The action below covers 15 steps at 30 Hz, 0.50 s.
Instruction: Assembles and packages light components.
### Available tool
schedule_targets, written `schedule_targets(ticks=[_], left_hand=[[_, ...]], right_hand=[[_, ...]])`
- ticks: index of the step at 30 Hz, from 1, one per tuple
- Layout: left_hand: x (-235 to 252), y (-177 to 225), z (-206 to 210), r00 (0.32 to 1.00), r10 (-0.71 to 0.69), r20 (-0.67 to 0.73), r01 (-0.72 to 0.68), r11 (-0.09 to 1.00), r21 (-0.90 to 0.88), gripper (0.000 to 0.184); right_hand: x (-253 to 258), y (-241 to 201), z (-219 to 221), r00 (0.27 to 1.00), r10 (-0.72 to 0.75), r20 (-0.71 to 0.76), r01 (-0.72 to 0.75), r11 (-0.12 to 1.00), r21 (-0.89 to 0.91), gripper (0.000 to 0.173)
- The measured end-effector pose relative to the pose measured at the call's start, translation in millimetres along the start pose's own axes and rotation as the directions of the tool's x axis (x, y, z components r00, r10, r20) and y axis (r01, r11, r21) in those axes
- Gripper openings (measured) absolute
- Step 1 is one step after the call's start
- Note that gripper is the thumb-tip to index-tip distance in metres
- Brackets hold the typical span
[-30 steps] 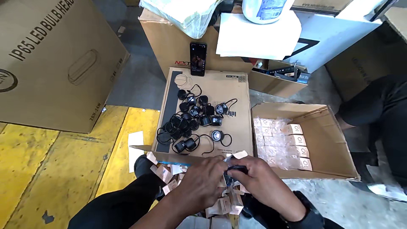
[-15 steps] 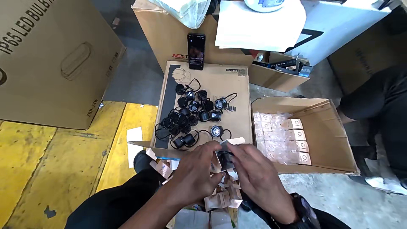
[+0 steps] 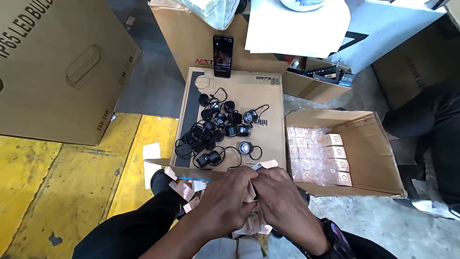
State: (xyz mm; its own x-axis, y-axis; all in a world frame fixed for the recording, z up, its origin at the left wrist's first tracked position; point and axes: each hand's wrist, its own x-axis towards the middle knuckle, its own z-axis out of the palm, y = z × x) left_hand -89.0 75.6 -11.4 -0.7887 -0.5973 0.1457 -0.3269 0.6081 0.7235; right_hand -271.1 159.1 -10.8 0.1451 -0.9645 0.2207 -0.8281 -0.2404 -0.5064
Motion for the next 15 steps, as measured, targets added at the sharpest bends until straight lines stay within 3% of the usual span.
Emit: schedule_targets(ticks=[2, 5, 8, 11, 15], left_hand=[[1, 2, -2, 1.000, -0.016, -0.025, 0.015, 0.999, -0.033, 0.058], [2, 2, -5, 0.995, 0.009, -0.095, -0.019, 0.994, -0.106, 0.061], [2, 1, -8, 0.987, 0.037, -0.159, -0.068, 0.978, -0.199, 0.065], [2, 1, -10, 0.978, 0.003, -0.206, -0.065, 0.953, -0.295, 0.071], [6, 8, -17, 0.964, -0.115, -0.241, -0.044, 0.821, -0.569, 0.078]], right_hand=[[-2, 0, 4, 0.990, 0.066, -0.128, -0.053, 0.993, 0.106, 0.026], [-1, -1, 5, 0.930, 0.180, -0.321, -0.091, 0.957, 0.275, 0.011], [1, -3, 2, 0.873, 0.234, -0.429, -0.081, 0.935, 0.344, 0.012], [2, -5, 0, 0.861, 0.282, -0.423, -0.081, 0.898, 0.432, 0.040], [3, -6, -4, 0.945, 0.278, -0.174, -0.054, 0.655, 0.753, 0.082]])
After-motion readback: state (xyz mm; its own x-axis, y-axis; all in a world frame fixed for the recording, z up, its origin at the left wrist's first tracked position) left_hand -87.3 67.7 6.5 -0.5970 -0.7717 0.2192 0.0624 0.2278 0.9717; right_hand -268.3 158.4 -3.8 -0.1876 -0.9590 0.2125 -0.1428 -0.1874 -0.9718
